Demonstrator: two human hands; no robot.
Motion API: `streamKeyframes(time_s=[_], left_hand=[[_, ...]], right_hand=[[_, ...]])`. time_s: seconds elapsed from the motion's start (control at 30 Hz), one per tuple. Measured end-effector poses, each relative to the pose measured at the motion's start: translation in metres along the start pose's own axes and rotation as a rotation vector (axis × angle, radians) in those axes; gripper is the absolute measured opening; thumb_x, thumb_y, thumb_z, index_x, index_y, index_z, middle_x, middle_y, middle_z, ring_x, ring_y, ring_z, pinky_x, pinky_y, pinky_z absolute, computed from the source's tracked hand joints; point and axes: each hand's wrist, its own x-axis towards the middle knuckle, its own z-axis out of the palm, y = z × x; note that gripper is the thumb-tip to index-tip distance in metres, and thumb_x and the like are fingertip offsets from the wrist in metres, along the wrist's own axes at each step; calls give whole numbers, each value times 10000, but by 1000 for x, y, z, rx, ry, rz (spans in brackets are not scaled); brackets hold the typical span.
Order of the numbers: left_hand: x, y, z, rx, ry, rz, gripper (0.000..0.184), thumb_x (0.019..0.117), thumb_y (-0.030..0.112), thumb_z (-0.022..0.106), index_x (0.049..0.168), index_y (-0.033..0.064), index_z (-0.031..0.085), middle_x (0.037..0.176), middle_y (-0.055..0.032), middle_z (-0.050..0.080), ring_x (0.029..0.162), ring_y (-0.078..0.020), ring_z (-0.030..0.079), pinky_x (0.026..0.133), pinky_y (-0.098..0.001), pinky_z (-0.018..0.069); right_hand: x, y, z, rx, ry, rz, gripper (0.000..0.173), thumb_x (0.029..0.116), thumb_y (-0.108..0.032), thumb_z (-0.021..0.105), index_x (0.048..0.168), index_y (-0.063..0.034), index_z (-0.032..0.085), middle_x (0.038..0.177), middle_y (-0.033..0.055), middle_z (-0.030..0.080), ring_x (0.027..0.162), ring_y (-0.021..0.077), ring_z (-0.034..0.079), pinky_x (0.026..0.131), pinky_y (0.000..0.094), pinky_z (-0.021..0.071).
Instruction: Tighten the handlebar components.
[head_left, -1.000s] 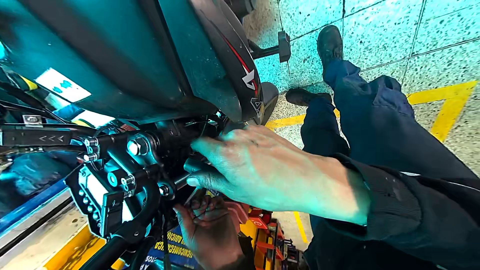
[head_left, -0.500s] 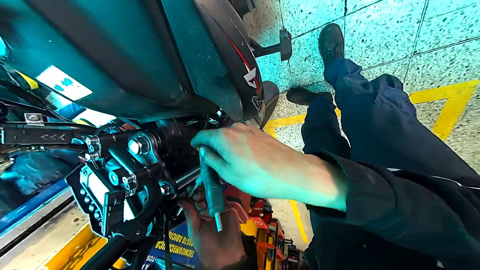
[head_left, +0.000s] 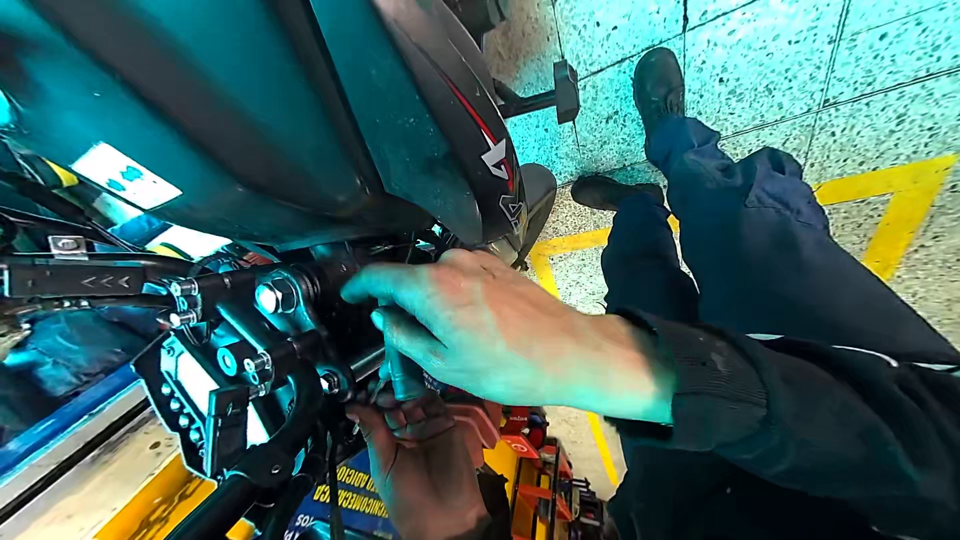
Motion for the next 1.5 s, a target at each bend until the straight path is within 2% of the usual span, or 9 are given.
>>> streamKeyframes(time_s=[0.17, 0.3, 0.47, 0.63, 0.73, 0.83, 1.0, 1.17, 1.5], left_hand=[[0, 1, 1, -16, -9, 14, 379, 1092, 324, 432, 925, 97, 686, 752, 5, 684, 716, -75, 706, 712, -207, 605], [4, 0, 2, 6, 22, 2, 377, 1098, 328, 413, 952, 94, 669, 757, 8, 674, 704, -68, 698, 694, -202, 603], [3, 2, -6, -37, 15, -31, 402, 1097, 342, 402, 903, 92, 649, 724, -8, 645, 668, -86, 672, 654, -218, 589], [2, 1, 1, 28, 51, -2, 365, 1103, 319, 393, 941, 110, 644, 779, 5, 672, 736, -76, 699, 719, -211, 603], [1, 1, -2, 9, 31, -2, 396, 1097, 289, 416, 894, 84, 687, 723, -1, 676, 664, -80, 691, 672, -204, 599], [1, 2, -2, 17, 48, -9, 430, 1100, 336, 399, 850, 119, 673, 666, 29, 636, 597, -58, 655, 600, -189, 578], [0, 0, -6, 36, 38, -6, 400, 1104, 313, 391, 898, 108, 666, 693, 6, 652, 627, -76, 671, 647, -211, 592], [0, -6, -12, 136, 62, 41, 340, 1103, 276, 410, 948, 116, 667, 724, 9, 672, 648, -81, 685, 657, -225, 603], [-1, -12, -13, 318, 112, 159, 306, 1105, 234, 414, 965, 108, 656, 726, 6, 668, 655, -78, 683, 646, -224, 600]], right_hand=[[4, 20, -23, -273, -74, -358, 378, 826, -285, 815, 1190, -226, 732, 1195, -20, 664, 1079, 131, 631, 909, 348, 532], [3, 3, -13, -291, 6, -142, 508, 887, -346, 775, 1352, -213, 620, 778, -54, 663, 686, 114, 655, 599, 342, 528], [2, -4, -7, -34, -12, -60, 279, 932, -181, 713, 1207, -221, 702, 840, -46, 686, 743, 101, 661, 629, 343, 556], [2, 17, -33, -319, -111, -448, 241, 917, -176, 709, 1136, -269, 748, 1217, -57, 671, 1128, 124, 617, 983, 360, 510], [-4, 3, -20, -367, -48, -243, 381, 913, -334, 751, 1270, -228, 671, 922, -67, 685, 875, 89, 659, 832, 331, 540], [1, -7, 0, -155, 16, 25, 522, 864, -257, 776, 1354, -225, 601, 809, -43, 673, 710, 117, 662, 610, 360, 547], [-7, -3, -5, -92, -79, 136, 287, 897, -351, 781, 1127, -204, 692, 878, -29, 685, 805, 139, 674, 699, 413, 558], [-14, 5, -5, -59, -119, 195, 699, 805, -315, 874, 1407, -188, 540, 969, 12, 700, 854, 178, 693, 723, 438, 587], [-24, 14, -2, 274, -110, 341, 503, 924, -160, 765, 1380, -139, 553, 974, 63, 706, 786, 168, 689, 719, 372, 599]])
